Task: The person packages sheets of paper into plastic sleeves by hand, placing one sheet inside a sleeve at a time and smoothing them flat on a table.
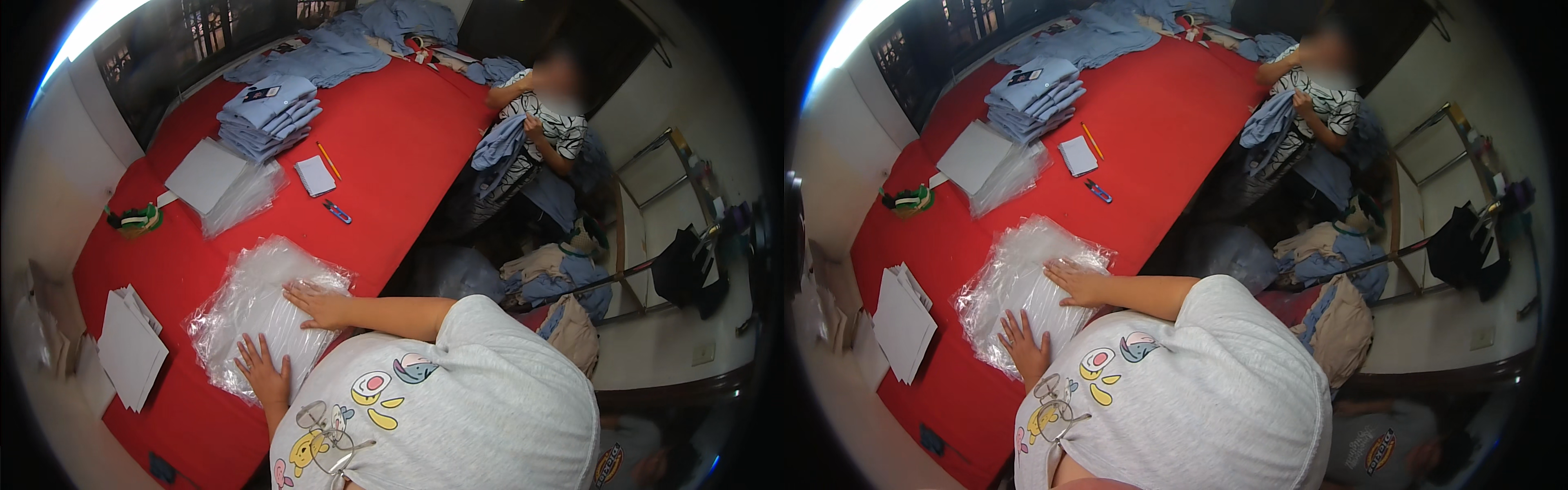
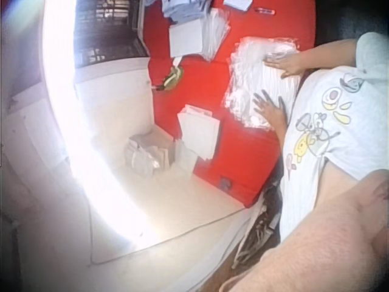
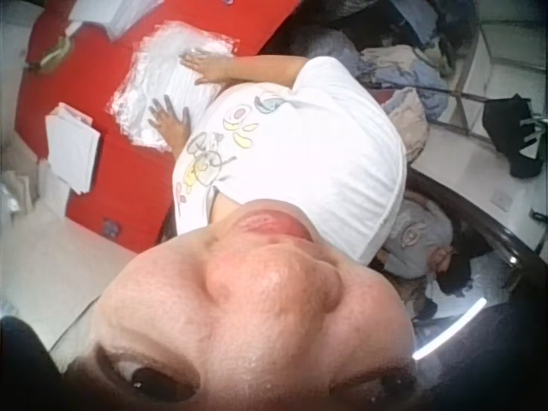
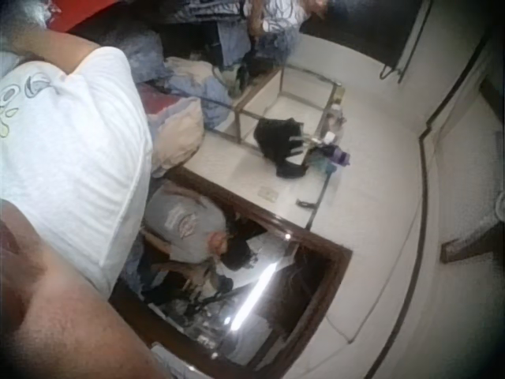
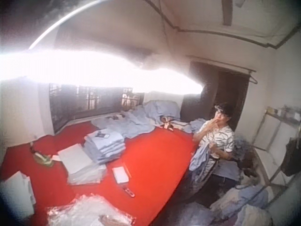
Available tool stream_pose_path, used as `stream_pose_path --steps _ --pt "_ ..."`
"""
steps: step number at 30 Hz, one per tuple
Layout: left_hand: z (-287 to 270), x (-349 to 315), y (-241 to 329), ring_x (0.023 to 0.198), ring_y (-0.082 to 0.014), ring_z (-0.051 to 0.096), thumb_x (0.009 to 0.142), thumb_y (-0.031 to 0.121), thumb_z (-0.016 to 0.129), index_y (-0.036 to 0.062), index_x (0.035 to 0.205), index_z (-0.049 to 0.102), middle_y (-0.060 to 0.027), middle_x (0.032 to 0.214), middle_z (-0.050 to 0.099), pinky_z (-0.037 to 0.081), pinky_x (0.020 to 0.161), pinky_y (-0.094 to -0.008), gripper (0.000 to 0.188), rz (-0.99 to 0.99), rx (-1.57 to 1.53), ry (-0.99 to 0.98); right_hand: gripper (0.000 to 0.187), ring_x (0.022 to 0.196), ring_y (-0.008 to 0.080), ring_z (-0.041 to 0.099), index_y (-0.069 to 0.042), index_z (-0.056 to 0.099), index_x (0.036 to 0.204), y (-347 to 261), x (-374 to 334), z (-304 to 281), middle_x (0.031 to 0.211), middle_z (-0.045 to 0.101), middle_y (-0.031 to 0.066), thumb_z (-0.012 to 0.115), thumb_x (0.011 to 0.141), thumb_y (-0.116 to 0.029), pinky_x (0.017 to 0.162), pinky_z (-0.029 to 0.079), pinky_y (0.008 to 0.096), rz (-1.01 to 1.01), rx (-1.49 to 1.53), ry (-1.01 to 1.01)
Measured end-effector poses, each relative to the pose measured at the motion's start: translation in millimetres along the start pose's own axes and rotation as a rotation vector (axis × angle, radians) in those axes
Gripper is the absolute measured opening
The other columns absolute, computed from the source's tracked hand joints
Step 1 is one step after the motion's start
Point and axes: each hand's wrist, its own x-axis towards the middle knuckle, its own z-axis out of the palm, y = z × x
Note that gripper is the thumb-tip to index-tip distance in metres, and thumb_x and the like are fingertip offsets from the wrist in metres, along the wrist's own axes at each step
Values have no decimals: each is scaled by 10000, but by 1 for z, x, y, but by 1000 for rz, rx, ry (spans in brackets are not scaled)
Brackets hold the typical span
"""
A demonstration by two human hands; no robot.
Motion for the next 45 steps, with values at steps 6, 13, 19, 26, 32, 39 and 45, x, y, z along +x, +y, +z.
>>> stream_pose_path --steps 6,13,19,26,32,39,45 --pt "3 2 3 1669 -431 123 943 459 685 129 1708 359 -197 1813 171 71 1306 -669 895 1 -15 14 680 1584 367 358 18 377 1642 22 19 -10 1733 325 252 559 1040 -240 1279 304 541 -102 -362 199" --pt "4 1 0 1667 -438 128 926 434 705 127 1714 344 -202 1813 166 74 1299 -680 919 12 -10 -3 419 1202 244 614 -62 670 1317 1 50 -48 1335 641 123 653 916 -180 907 545 419 181 -382 308" --pt "2 1 0 1667 -425 143 949 509 660 141 1700 381 -186 1811 193 68 1314 -657 882 24 11 -2 101 1003 289 678 -110 730 866 17 54 -63 991 702 68 773 823 -190 791 558 457 205 -99 514" --pt "4 2 1 1670 -421 136 943 492 681 146 1698 386 -179 1812 190 66 1314 -660 881 69 -9 -21 307 834 323 713 -43 725 837 80 36 -101 861 736 138 772 965 -319 733 537 477 1015 561 755" --pt "-6 -5 -6 1672 -415 132 945 497 685 145 1691 398 -177 1812 192 55 1315 -660 874 19 -9 -34 275 944 407 729 -6 754 1048 12 31 -136 1004 767 200 675 1021 -268 847 567 484 394 608 660" --pt "4 6 1 1674 -411 129 968 522 656 148 1696 393 -181 1813 184 62 1318 -653 860 122 16 -37 897 1676 441 74 -63 242 1722 -28 9 10 1798 84 285 675 1031 -435 1325 165 614 174 145 -33" --pt "9 -5 -6 1672 -426 120 976 507 635 146 1719 341 -179 1821 160 45 1314 -656 877 122 36 -54 808 1649 492 155 -51 344 1689 33 42 -44 1775 171 304 667 1016 -362 1287 137 721 647 0 405"
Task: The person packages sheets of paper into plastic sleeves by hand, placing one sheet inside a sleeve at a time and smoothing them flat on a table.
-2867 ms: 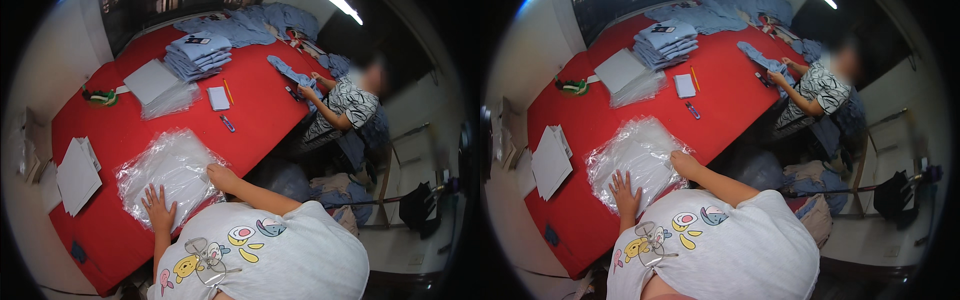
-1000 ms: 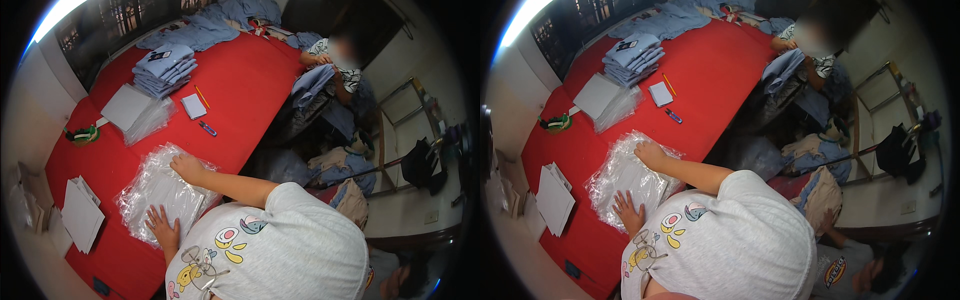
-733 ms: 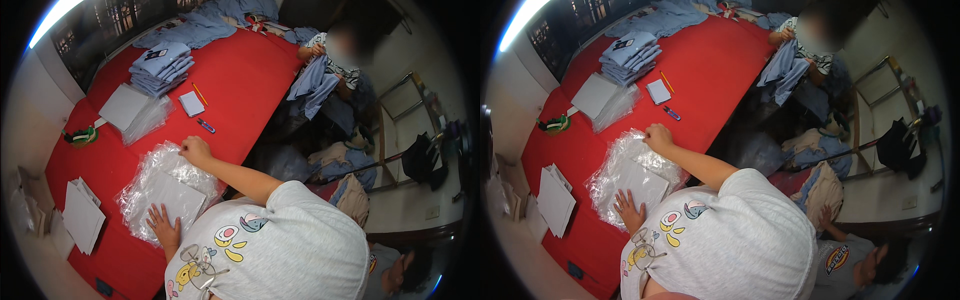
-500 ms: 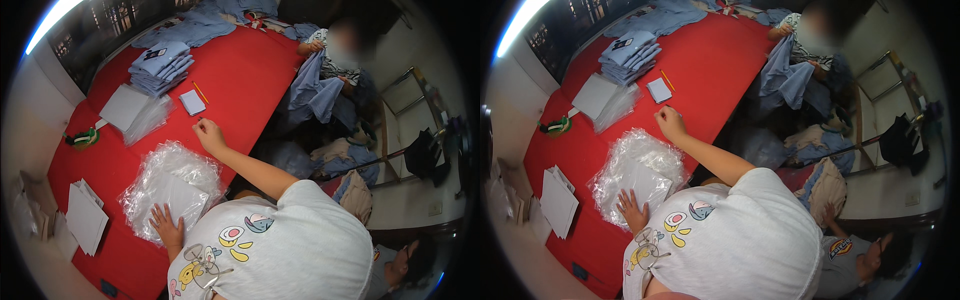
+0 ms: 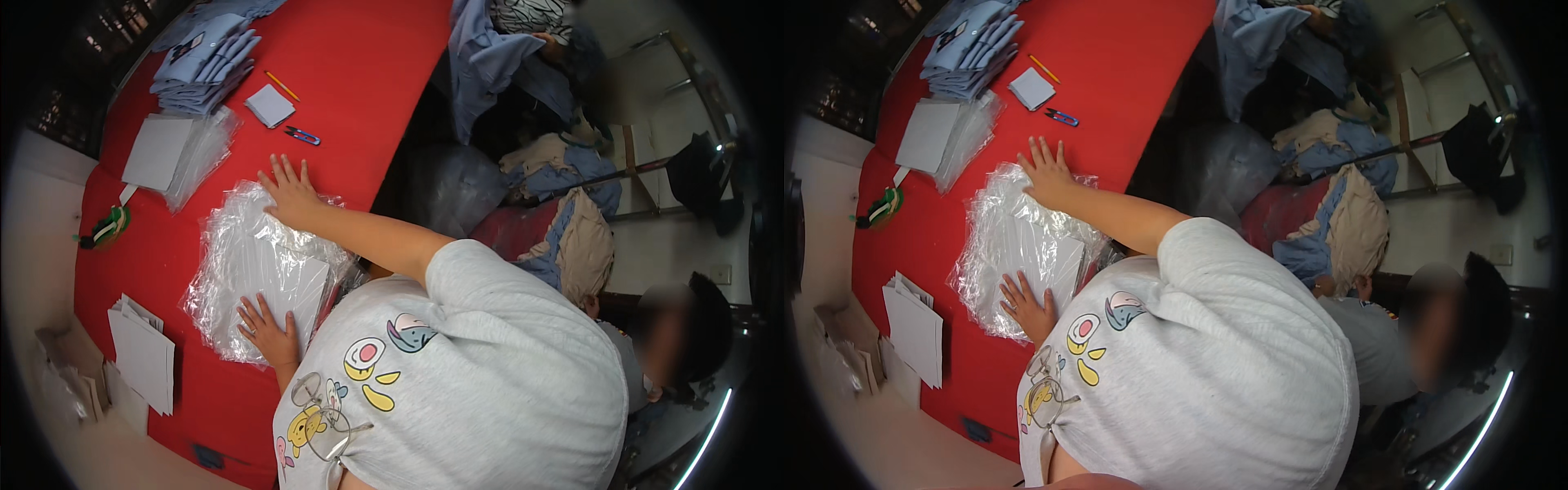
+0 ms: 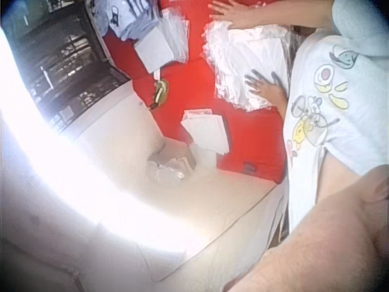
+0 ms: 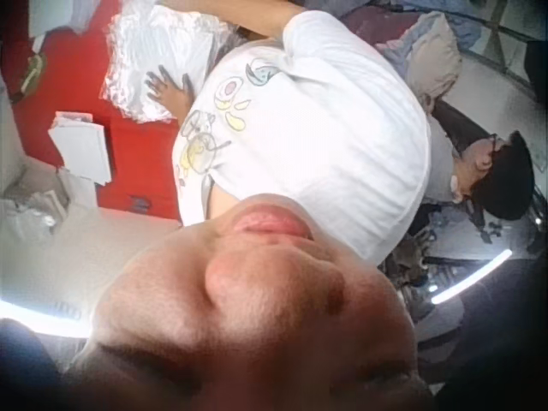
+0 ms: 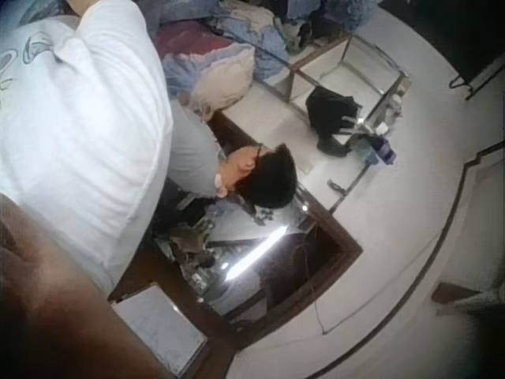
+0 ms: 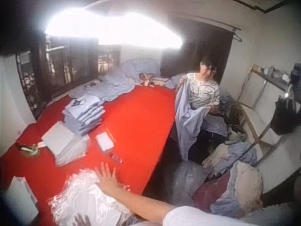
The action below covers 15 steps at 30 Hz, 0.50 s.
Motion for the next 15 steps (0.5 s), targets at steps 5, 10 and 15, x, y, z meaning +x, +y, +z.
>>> stream_pose_path --steps 5,10,15 --pt "8 3 -11 1678 -426 88 979 513 619 147 1729 317 -173 1825 150 26 1306 -670 887 47 51 -26 573 1556 440 381 -31 518 1551 4 11 -5 1655 411 266 567 986 -115 1279 286 613 -230 38 298" --pt "19 1 -24 1674 -436 108 999 555 586 162 1736 301 -177 1823 157 45 1297 -687 882 59 70 4 182 1016 281 656 -32 740 1021 -49 -65 7 1094 665 117 645 898 -127 854 577 399 -755 212 80" --pt "30 4 -34 1664 -453 140 1020 644 519 181 1740 293 -178 1822 159 93 1288 -699 885 74 113 8 158 991 282 658 -7 732 908 -6 -89 28 1015 646 121 675 862 -148 814 582 382 -513 51 41"
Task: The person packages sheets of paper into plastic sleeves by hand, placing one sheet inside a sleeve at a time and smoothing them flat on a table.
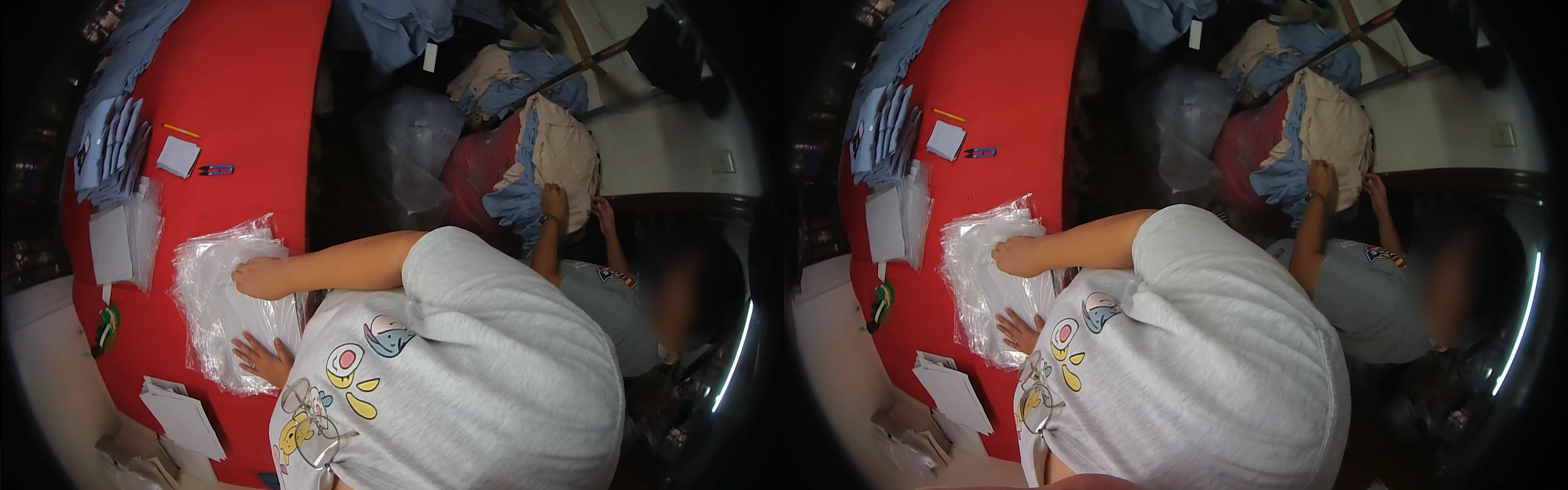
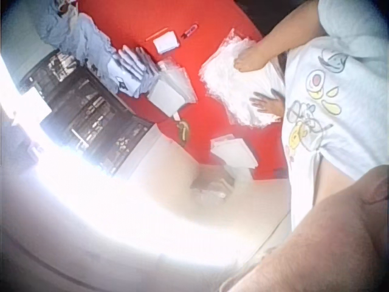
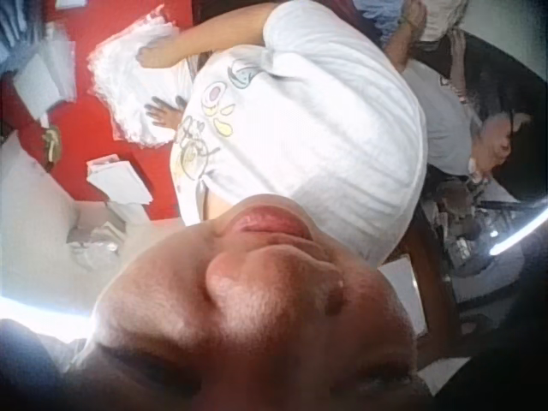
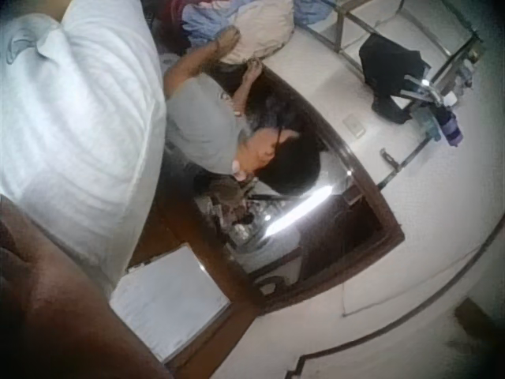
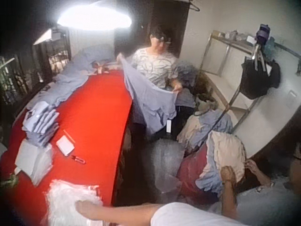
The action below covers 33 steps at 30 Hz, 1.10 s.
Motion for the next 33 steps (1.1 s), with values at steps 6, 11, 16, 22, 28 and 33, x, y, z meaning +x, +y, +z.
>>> stream_pose_path --steps 6,11,16,22,28,33 --pt "10 0 -10 1667 -449 130 1025 718 469 190 1743 284 -169 1824 148 109 1282 -713 910 -19 54 -32 203 1059 294 660 -2 754 964 0 -9 -24 1087 675 145 693 846 -156 817 572 399 484 -218 -2" --pt "7 5 -6 1669 -448 121 1026 715 469 200 1743 282 -166 1826 140 114 1283 -714 903 -19 55 -61 203 1044 304 711 -5 788 988 14 -13 -29 1086 722 163 693 880 -149 799 588 427 255 -72 -208" --pt "4 4 -8 1671 -446 115 1025 714 469 201 1745 277 -166 1827 135 113 1284 -713 904 -29 46 -57 224 1011 312 737 7 812 1004 2 -3 -31 1062 731 176 706 867 -136 802 596 439 217 -50 -148" --pt "10 9 -14 1670 -448 117 1023 718 478 203 1751 252 -170 1828 126 114 1280 -719 920 9 51 -50 235 989 336 743 50 782 1001 17 -7 -67 1130 714 210 704 845 -108 826 597 475 444 -166 -111" --pt "11 14 -23 1664 -463 127 1024 693 499 195 1754 242 -180 1827 122 118 1276 -724 920 72 69 -73 215 1050 422 740 83 766 986 -40 0 -67 1114 712 238 674 849 -54 910 608 498 291 361 -298" --pt "-11 16 1 1665 -464 119 1019 615 545 162 1744 271 -195 1821 144 51 1297 -693 897 114 -69 13 338 1160 459 679 74 704 1169 -14 -13 9 1274 665 276 621 844 27 1001 561 512 431 287 5"
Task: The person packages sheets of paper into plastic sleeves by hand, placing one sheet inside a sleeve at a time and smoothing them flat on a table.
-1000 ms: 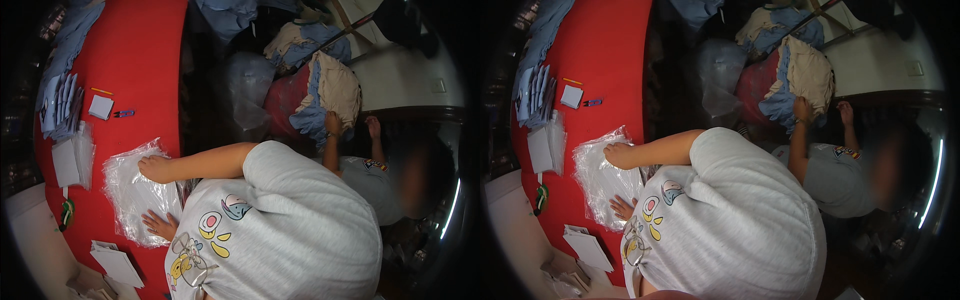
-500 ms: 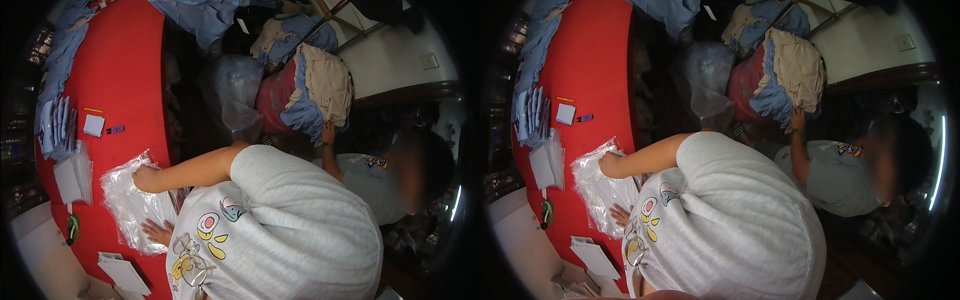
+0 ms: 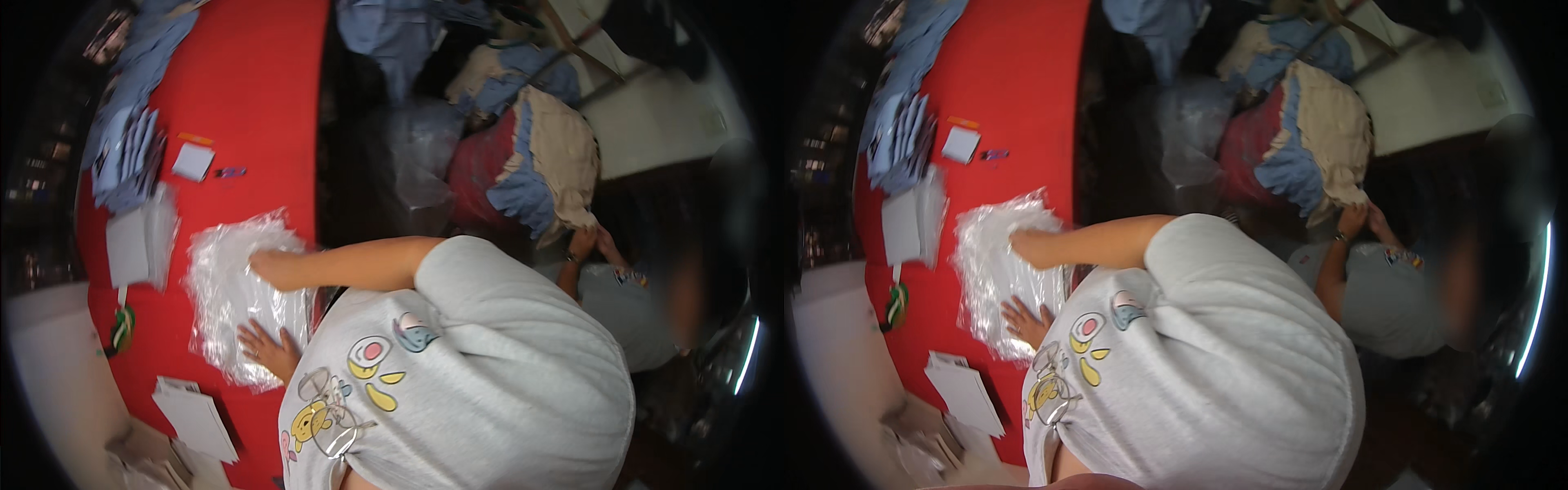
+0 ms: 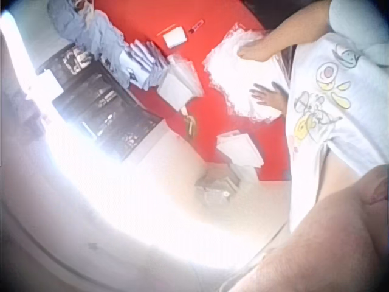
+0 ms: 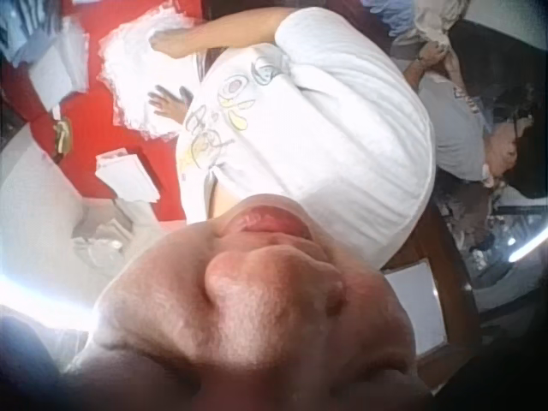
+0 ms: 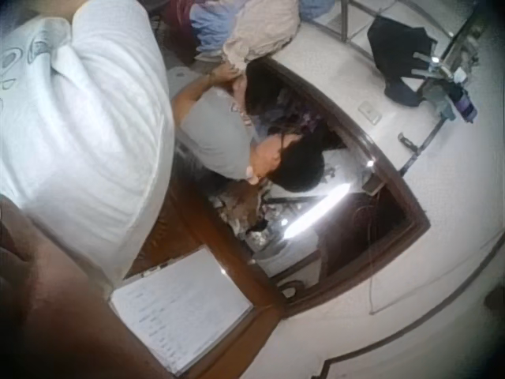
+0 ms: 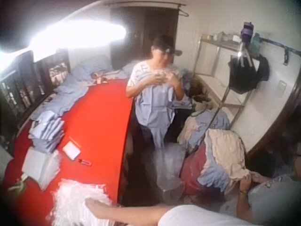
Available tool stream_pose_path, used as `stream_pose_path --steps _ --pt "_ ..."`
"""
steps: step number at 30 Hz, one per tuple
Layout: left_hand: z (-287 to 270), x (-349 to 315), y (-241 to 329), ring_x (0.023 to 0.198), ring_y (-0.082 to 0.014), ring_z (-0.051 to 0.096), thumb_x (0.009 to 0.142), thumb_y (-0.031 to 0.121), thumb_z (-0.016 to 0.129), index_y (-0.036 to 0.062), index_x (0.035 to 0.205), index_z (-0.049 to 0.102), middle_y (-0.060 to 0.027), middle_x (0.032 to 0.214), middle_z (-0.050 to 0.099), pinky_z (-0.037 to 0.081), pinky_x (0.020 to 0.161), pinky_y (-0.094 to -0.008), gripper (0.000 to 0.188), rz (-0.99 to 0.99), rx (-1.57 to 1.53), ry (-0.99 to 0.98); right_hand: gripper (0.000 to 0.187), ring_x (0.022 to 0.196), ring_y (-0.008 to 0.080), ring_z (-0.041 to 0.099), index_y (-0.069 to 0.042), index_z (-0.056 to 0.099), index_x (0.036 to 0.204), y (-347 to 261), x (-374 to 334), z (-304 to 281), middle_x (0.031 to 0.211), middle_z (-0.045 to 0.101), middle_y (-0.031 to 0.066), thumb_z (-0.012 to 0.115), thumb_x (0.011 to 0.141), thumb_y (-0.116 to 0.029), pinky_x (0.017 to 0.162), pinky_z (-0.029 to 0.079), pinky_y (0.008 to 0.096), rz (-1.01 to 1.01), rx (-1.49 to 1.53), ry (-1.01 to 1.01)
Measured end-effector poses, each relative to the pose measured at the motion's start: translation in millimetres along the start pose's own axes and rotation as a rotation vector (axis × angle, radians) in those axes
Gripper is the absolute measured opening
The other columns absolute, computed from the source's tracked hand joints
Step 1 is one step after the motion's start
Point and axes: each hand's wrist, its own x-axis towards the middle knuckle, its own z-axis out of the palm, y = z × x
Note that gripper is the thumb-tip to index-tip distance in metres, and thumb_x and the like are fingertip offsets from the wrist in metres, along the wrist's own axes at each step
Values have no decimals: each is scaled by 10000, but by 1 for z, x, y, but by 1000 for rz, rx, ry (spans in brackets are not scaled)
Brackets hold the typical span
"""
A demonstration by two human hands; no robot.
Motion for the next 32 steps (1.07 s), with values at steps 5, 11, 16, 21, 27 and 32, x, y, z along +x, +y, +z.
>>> stream_pose_path --steps 5,11,16,21,27,32 --pt "-30 10 16 1673 -421 124 944 496 707 165 1720 347 -169 1821 169 43 1321 -648 917 -1 -79 -45 226 1050 435 683 7 802 1004 11 -1 -24 1071 702 251 735 799 -61 972 555 479 103 127 153" --pt "-35 9 10 1673 -400 142 953 568 673 221 1711 374 -165 1818 177 50 1323 -649 886 -16 -111 -13 249 955 274 755 -22 802 1137 20 8 -53 1079 773 167 717 905 -47 857 593 362 256 304 305" --pt "-36 2 8 1670 -405 155 975 556 650 225 1713 371 -172 1815 179 78 1320 -646 855 -28 -132 10 269 916 259 732 -4 778 1159 0 17 -79 1059 736 124 775 894 -50 819 591 374 291 324 358" --pt "-23 1 6 1667 -378 181 1099 448 558 353 1648 482 -112 1809 235 116 1329 -629 562 -26 -67 8 281 860 250 672 -7 764 1125 -12 15 -97 1018 668 106 836 859 -61 801 571 400 169 57 428" --pt "-20 1 7 1659 -351 220 1122 386 536 364 1603 547 -65 1789 304 153 1332 -612 481 -47 -103 40 281 937 268 673 -7 757 1062 24 17 -92 1049 662 117 876 838 -128 842 562 407 256 94 220" --pt "0 -2 -5 1657 -355 225 1109 352 586 285 1615 540 -58 1786 313 137 1335 -617 512 -33 -89 36 491 1012 275 694 -83 736 1241 31 19 -86 1080 672 132 922 820 -253 879 570 437 309 -85 21"
